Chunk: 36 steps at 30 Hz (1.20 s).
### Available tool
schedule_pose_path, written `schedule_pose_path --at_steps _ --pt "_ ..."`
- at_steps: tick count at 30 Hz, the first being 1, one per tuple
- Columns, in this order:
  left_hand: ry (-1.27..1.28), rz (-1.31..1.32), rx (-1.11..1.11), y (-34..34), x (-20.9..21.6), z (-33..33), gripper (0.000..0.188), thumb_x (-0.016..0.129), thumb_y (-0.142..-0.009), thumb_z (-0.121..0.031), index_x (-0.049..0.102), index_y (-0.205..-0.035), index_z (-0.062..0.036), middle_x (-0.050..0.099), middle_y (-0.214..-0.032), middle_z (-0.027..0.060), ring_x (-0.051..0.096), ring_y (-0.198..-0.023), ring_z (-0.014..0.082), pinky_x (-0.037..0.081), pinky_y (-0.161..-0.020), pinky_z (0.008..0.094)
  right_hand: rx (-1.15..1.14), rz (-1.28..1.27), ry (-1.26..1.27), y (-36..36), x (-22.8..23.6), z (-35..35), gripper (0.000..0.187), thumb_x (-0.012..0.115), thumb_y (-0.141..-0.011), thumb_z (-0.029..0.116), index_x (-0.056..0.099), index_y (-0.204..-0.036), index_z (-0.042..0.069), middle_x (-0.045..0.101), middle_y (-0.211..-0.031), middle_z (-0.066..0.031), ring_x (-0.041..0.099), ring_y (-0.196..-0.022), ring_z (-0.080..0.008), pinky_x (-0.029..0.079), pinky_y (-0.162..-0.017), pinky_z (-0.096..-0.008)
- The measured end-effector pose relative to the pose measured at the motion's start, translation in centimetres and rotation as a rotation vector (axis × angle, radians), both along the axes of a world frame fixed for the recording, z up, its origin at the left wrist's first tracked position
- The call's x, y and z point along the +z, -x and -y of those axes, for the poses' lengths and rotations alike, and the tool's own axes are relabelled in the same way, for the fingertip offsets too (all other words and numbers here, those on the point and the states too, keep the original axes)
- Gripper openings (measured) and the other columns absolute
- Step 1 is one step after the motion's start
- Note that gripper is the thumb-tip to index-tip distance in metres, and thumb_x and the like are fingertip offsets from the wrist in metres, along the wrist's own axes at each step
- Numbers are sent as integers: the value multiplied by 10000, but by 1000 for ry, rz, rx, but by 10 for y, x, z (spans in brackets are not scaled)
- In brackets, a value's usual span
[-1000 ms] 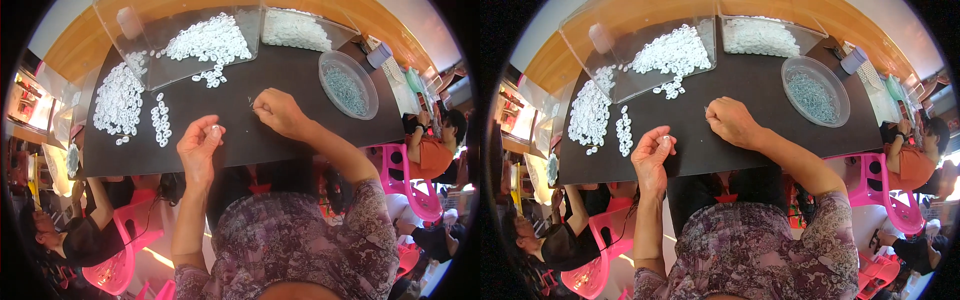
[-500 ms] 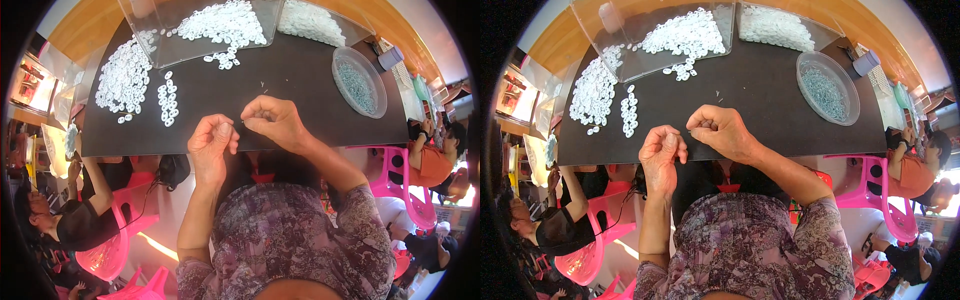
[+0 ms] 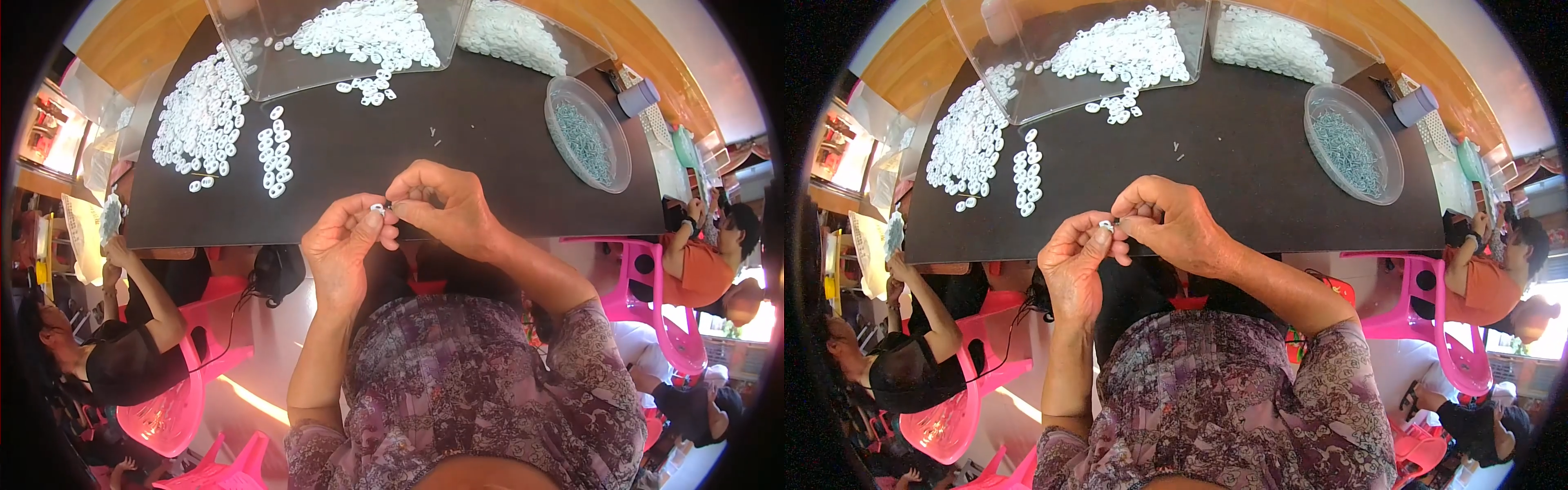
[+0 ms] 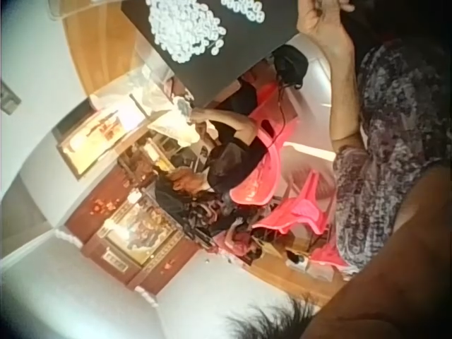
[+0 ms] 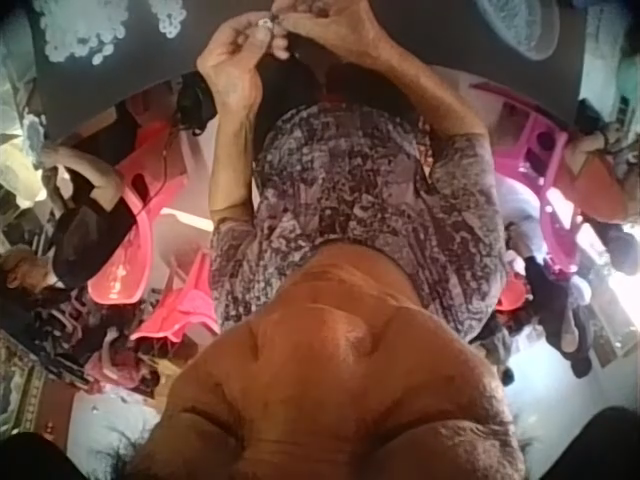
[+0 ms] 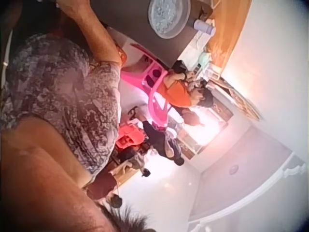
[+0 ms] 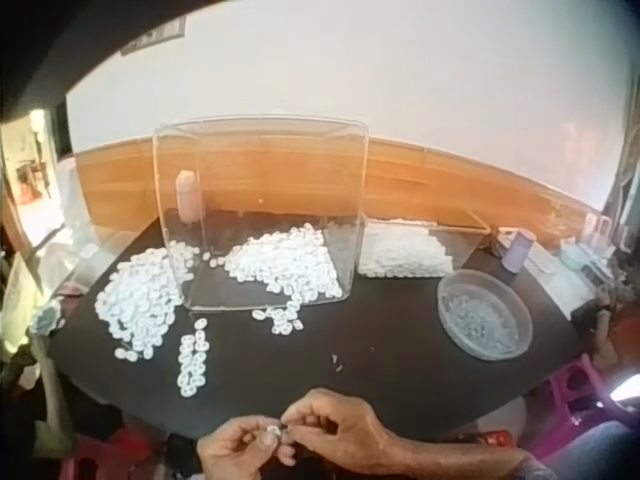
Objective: Manually joining small white plastic components by pressing them together.
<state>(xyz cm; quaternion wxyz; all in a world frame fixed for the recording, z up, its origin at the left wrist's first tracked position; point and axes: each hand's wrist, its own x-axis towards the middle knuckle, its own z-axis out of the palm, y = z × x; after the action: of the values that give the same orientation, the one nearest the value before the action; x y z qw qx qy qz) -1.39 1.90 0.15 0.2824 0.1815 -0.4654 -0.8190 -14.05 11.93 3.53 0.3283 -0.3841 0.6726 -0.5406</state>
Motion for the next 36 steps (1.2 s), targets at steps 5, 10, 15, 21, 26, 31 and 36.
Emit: schedule_pose_path --at_steps 5,10,15,21,26,31,36 --pt "-36 15 -2 -4 -3 -1 126 574 -870 -29 582 -965 54 632 -811 122 584 -653 138 503 -581 239 19 -49 6 -2 -4 1 116 619 -820 35 589 -923 -7 590 -770 -5 540 -707 -35 443 -605 -197" --pt "-62 19 -26 -4 -6 -3 133 565 -887 -68 565 -958 45 618 -789 111 562 -616 124 466 -535 218 37 -26 7 -4 -3 1 110 615 -822 37 587 -920 -7 588 -768 -9 543 -708 -40 448 -609 -201" --pt "-49 30 -15 -7 -6 -3 130 564 -887 -63 567 -955 47 617 -791 109 562 -618 123 464 -535 218 46 -19 -15 -6 0 3 107 616 -823 41 588 -915 -7 580 -760 -4 536 -694 -41 448 -602 -205" --pt "-59 44 10 -10 -5 -5 139 581 -878 -74 572 -932 54 620 -768 114 557 -589 130 454 -507 223 50 -123 -6 -10 -3 3 106 627 -815 50 597 -906 4 555 -725 20 498 -654 -26 422 -567 -203" --pt "-65 54 39 -10 -7 -5 146 592 -872 -78 573 -915 61 622 -745 120 552 -562 135 449 -485 226 43 -95 -12 -11 -4 6 95 624 -806 37 593 -890 6 545 -706 18 488 -628 -24 409 -539 -201" --pt "43 100 82 -11 -6 -11 138 579 -885 -83 572 -926 48 618 -746 90 546 -577 107 443 -486 214 48 0 -15 -12 -5 5 111 612 -819 27 588 -922 -6 590 -750 -8 550 -681 -44 455 -584 -206" --pt "150 134 145 -7 -7 -15 144 565 -899 -98 570 -927 43 607 -749 69 543 -587 95 441 -487 209 19 -12 -30 -14 -13 9 113 602 -825 9 572 -930 -22 616 -784 -50 592 -724 -72 490 -619 -220"
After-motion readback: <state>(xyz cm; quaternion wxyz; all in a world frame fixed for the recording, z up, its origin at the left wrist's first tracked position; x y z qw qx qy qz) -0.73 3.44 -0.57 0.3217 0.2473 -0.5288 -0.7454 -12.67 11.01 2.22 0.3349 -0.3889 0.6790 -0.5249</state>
